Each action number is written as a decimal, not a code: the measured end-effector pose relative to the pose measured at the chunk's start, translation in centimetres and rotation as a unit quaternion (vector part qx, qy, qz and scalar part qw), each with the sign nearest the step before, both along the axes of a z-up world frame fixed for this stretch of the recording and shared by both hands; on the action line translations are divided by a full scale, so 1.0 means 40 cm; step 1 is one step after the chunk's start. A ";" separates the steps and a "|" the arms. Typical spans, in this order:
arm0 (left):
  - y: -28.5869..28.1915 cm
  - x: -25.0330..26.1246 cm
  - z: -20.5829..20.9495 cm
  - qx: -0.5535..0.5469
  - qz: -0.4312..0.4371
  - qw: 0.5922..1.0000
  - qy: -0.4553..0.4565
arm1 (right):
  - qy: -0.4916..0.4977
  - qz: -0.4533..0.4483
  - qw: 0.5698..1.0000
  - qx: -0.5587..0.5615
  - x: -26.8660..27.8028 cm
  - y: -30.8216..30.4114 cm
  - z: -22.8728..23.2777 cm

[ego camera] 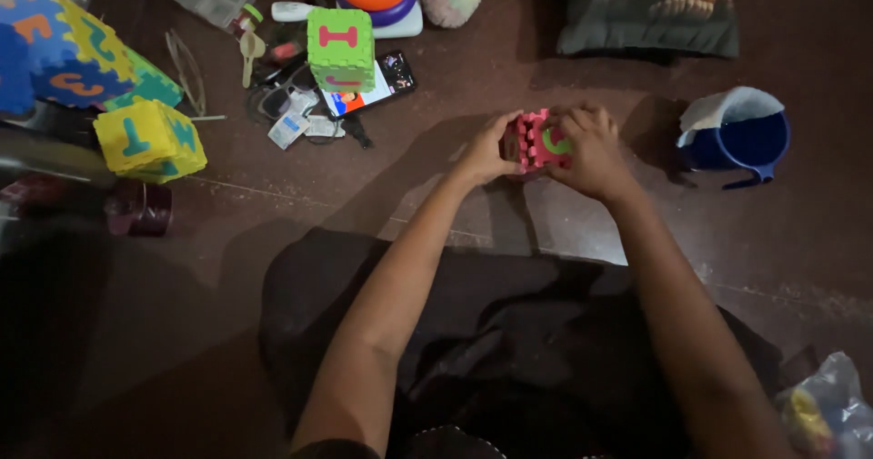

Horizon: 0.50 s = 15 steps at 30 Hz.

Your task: Assembling foam puzzle pieces to create a cube-like structure.

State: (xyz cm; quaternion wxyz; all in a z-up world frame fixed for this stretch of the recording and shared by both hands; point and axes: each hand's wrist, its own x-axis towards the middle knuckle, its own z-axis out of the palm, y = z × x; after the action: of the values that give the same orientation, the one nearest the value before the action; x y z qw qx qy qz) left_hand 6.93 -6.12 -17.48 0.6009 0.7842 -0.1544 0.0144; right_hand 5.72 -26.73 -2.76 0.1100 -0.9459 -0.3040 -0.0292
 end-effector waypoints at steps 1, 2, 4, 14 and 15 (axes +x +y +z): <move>-0.003 0.000 -0.001 -0.001 0.000 1.000 0.001 | 0.001 0.000 1.000 -0.001 -0.001 0.002 -0.001; -0.005 -0.001 -0.003 -0.007 0.000 1.000 0.000 | 0.011 0.000 1.000 0.010 -0.002 0.004 -0.002; -0.006 -0.002 0.006 -0.015 0.000 1.000 -0.002 | 0.021 0.000 1.000 0.019 -0.002 0.009 -0.004; -0.012 0.010 -0.001 -0.042 -0.023 0.999 0.017 | 0.014 -0.022 1.000 0.013 -0.003 0.010 -0.007; -0.011 0.007 0.010 -0.046 -0.024 0.998 0.022 | 0.016 -0.023 0.999 0.017 -0.005 0.011 -0.006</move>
State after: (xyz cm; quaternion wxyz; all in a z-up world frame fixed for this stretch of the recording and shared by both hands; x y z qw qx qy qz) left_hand 7.23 -6.54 -17.08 0.6397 0.7518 -0.1595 -0.0102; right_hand 5.50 -26.30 -3.02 0.1305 -0.9509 -0.2799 -0.0222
